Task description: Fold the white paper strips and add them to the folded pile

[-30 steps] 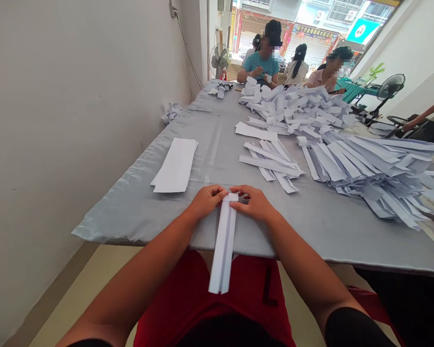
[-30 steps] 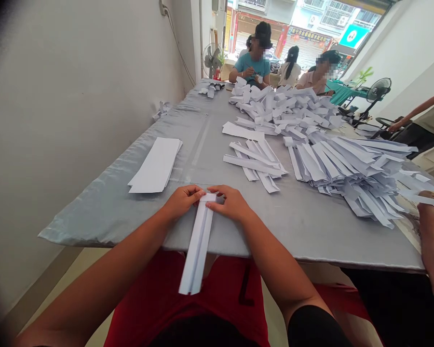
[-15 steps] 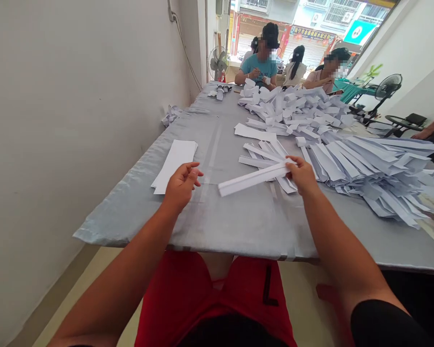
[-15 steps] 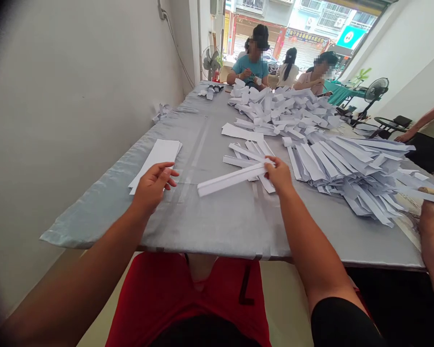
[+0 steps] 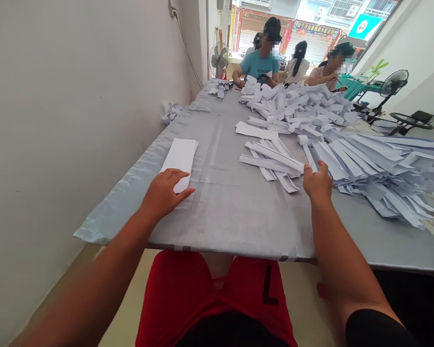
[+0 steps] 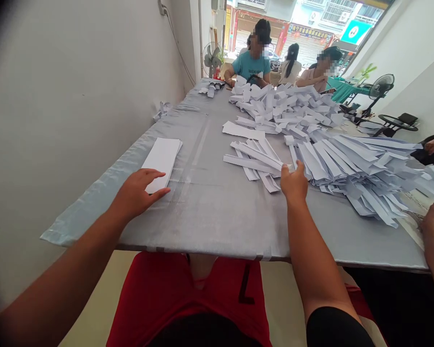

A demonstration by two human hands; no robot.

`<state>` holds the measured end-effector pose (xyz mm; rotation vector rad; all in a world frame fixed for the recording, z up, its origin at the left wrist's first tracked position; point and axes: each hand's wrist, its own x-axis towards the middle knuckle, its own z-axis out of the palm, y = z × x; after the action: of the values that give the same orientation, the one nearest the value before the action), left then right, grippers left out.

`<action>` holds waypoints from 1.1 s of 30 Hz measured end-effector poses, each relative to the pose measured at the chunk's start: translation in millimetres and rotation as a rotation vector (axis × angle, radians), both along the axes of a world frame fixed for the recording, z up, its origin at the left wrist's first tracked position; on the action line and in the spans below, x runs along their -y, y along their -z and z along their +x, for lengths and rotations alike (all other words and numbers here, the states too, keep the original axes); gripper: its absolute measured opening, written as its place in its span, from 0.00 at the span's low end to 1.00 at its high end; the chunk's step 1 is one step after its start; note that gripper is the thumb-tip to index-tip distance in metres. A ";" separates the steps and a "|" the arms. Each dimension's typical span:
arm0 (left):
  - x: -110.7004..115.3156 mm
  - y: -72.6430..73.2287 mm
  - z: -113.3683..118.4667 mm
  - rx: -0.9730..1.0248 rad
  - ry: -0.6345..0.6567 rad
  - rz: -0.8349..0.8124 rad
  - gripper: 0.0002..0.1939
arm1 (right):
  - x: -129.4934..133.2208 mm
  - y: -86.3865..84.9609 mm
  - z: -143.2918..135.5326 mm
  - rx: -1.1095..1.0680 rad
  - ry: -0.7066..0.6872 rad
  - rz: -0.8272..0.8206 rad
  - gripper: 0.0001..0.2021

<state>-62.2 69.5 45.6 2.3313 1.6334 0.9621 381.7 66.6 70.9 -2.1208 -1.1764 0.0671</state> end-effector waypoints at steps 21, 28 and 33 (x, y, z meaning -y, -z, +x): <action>20.1 -17.1 4.5 -0.501 -0.131 0.117 0.16 | 11.8 53.4 -99.9 -0.012 -0.762 -0.055 0.14; 56.3 -8.5 79.5 -0.580 0.336 0.173 0.12 | 34.3 44.4 -114.6 0.100 -1.251 0.053 0.20; 52.0 9.1 92.1 -0.486 0.399 0.006 0.10 | 44.0 48.7 -125.2 0.210 -1.366 0.013 0.12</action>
<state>29.9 17.6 36.5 2.8954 1.1940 0.3369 256.5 22.6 22.2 -0.9573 -2.4956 0.4399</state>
